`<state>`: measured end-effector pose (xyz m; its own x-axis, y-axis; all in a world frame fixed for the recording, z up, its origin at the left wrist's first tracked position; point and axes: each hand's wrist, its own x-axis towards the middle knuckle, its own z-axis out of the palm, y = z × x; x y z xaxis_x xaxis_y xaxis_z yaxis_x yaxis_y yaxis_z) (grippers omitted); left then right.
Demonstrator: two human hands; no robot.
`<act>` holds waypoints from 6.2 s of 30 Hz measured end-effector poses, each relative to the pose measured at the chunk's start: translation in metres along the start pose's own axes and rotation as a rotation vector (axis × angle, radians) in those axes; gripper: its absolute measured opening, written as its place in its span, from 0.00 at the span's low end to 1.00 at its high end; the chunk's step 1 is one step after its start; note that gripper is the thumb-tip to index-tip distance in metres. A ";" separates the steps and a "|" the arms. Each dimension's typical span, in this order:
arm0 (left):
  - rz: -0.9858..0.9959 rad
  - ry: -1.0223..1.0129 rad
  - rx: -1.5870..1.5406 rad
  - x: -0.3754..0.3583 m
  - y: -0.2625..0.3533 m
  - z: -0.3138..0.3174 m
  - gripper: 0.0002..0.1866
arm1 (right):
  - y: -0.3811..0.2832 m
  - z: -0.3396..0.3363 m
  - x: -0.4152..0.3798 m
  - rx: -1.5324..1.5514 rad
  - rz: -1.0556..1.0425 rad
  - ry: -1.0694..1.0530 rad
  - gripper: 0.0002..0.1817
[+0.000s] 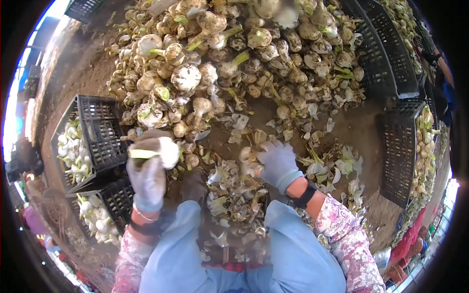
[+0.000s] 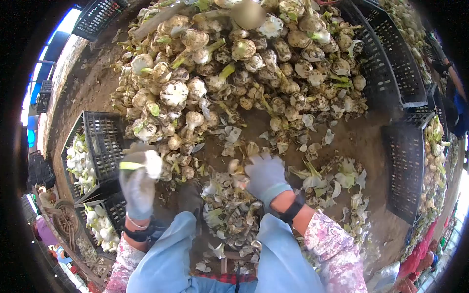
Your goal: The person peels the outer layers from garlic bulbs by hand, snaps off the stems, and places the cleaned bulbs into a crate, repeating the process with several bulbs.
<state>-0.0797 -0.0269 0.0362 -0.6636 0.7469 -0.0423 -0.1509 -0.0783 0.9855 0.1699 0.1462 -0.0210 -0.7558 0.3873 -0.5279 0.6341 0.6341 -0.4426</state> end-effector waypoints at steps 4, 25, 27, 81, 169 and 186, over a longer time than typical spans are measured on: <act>0.266 0.326 0.503 0.012 0.037 -0.092 0.19 | 0.010 0.008 0.013 -0.392 -0.023 0.206 0.25; 0.031 0.063 0.433 0.020 0.032 -0.096 0.34 | -0.062 -0.021 0.094 0.470 -0.561 0.199 0.21; -0.211 -0.149 0.020 0.000 -0.003 -0.043 0.40 | -0.082 -0.034 0.057 0.982 -0.525 0.028 0.24; -0.335 -0.243 0.121 -0.023 -0.025 0.056 0.30 | -0.049 0.000 -0.015 1.495 -0.295 -0.007 0.13; -0.340 -0.167 -0.783 -0.005 -0.020 0.054 0.22 | -0.052 0.018 -0.010 1.093 -0.015 -0.171 0.14; -0.342 0.089 -0.027 -0.032 -0.029 0.068 0.18 | -0.087 0.001 -0.016 1.868 0.108 -0.062 0.17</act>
<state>-0.0043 -0.0032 0.0199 -0.6327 0.6723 -0.3844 -0.3941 0.1478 0.9071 0.1269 0.0843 0.0250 -0.7261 0.3220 -0.6075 0.0416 -0.8614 -0.5063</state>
